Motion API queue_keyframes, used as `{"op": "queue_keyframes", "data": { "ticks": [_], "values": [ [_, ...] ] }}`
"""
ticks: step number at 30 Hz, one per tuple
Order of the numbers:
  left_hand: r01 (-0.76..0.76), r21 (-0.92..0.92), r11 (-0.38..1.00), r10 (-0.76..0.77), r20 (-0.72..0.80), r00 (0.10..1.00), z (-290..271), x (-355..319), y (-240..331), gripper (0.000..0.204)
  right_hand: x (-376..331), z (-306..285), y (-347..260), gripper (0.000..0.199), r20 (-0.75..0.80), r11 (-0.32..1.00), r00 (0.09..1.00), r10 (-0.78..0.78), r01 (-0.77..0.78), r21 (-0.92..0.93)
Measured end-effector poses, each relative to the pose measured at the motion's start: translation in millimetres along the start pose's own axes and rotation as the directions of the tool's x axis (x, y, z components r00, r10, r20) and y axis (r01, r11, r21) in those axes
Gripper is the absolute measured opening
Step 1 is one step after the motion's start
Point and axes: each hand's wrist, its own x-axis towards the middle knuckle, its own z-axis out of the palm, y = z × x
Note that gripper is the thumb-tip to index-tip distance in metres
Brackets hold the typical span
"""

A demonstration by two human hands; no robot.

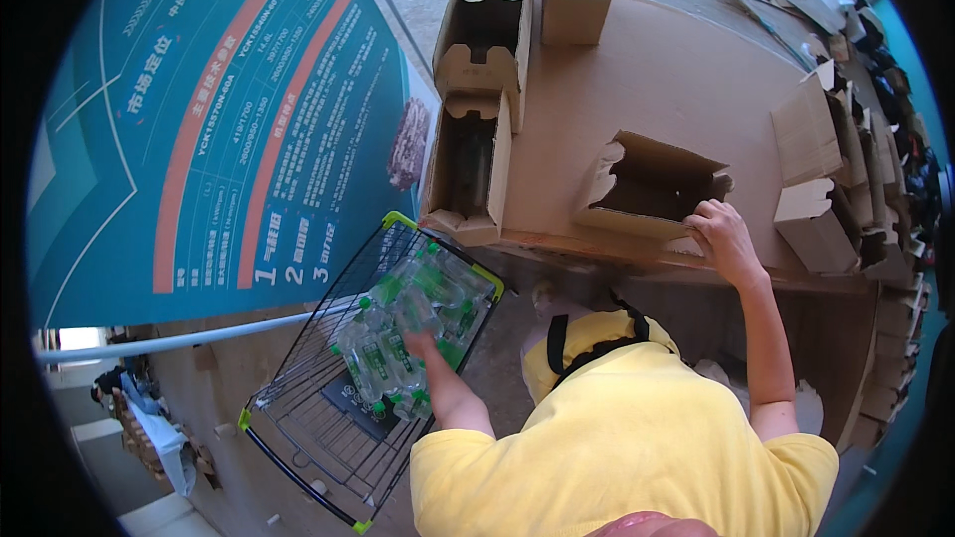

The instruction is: The person places plastic bottles from a shopping cart into cardboard boxes one by one, then closes the box flaps.

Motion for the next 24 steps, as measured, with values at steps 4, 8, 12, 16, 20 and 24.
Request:
{"op": "queue_keyframes", "data": {
  "ticks": [4,8,12,16,20,24],
  "values": [
    [0.038,0.180,0.983,0.032,-0.370,0.929,-56.5,-5.4,17.2,0.038,-0.2,-2.7,-4.7,0.007,0.000,0.999,0.999,0.040,-0.040,-0.029],
    [0.099,0.186,0.978,-0.040,-0.298,0.954,-94.6,5.6,10.3,0.037,-0.5,-4.3,-10.1,0.008,-0.006,0.997,0.998,0.058,-0.058,-0.043],
    [0.139,0.036,0.990,-0.124,-0.267,0.956,-98.4,13.0,10.1,0.041,1.8,-6.5,-16.8,0.009,0.005,0.994,0.996,0.085,-0.084,-0.066],
    [0.210,0.046,0.977,-0.176,-0.390,0.904,-93.7,28.6,1.6,0.045,-0.2,-9.9,-19.0,0.010,0.014,0.994,0.996,0.093,-0.092,-0.058],
    [0.346,0.058,0.936,-0.315,-0.295,0.902,-100.3,47.8,-4.0,0.051,-6.6,-12.9,-18.8,0.010,0.005,0.993,0.995,0.100,-0.099,-0.060],
    [0.307,0.093,0.947,-0.310,0.020,0.951,-109.2,78.1,-48.7,0.061,-13.9,-15.2,-14.9,0.009,-0.019,0.998,0.998,0.060,-0.061,-0.032]
  ]
}}
